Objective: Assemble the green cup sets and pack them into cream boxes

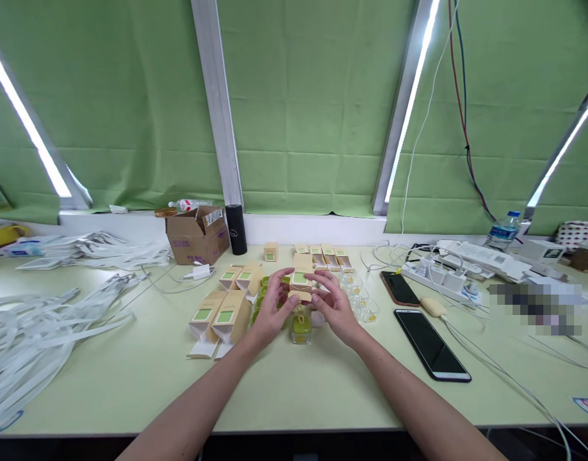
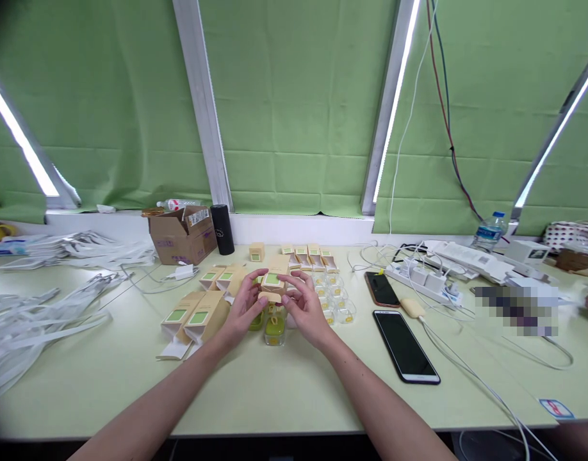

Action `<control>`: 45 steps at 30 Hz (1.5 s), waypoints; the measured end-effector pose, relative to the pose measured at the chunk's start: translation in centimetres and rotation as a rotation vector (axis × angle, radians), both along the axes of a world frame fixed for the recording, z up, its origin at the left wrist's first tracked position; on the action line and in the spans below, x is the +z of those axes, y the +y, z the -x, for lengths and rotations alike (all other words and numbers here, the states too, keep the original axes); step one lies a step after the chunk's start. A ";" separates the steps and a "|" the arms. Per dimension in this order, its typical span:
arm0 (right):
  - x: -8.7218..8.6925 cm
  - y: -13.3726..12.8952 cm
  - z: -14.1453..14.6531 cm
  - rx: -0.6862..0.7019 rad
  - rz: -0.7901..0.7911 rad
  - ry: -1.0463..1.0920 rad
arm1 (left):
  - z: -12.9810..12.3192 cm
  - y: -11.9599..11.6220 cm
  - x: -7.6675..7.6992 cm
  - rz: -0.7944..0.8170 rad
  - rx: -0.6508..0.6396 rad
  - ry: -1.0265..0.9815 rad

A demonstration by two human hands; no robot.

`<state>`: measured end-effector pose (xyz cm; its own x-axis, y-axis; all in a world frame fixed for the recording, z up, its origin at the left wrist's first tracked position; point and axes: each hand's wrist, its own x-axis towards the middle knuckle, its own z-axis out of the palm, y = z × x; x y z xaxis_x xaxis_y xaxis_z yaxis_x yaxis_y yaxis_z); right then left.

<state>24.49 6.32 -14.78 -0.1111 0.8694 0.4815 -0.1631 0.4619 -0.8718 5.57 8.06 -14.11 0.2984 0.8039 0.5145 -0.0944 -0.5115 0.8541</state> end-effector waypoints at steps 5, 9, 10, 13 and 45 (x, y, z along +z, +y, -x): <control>-0.2 0.1 0.1 0.022 0.004 0.000 | -0.1 -0.2 0.2 0.087 -0.069 -0.041; -0.1 0.0 0.2 0.053 -0.009 0.019 | -0.1 -0.2 0.3 0.097 -0.033 -0.038; -0.1 0.0 0.2 0.059 -0.011 0.023 | -0.2 -0.2 0.3 0.094 -0.020 -0.036; -0.2 0.0 0.2 0.073 -0.015 0.037 | -0.2 -0.2 0.3 0.084 0.009 -0.029; -0.6 -0.1 0.6 0.003 -0.010 -0.007 | -0.7 -0.1 0.3 0.060 0.143 0.008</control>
<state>23.85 6.27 -15.39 -0.1168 0.8642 0.4893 -0.1584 0.4702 -0.8682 6.24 7.96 -13.81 0.1820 0.8680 0.4621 -0.0173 -0.4670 0.8841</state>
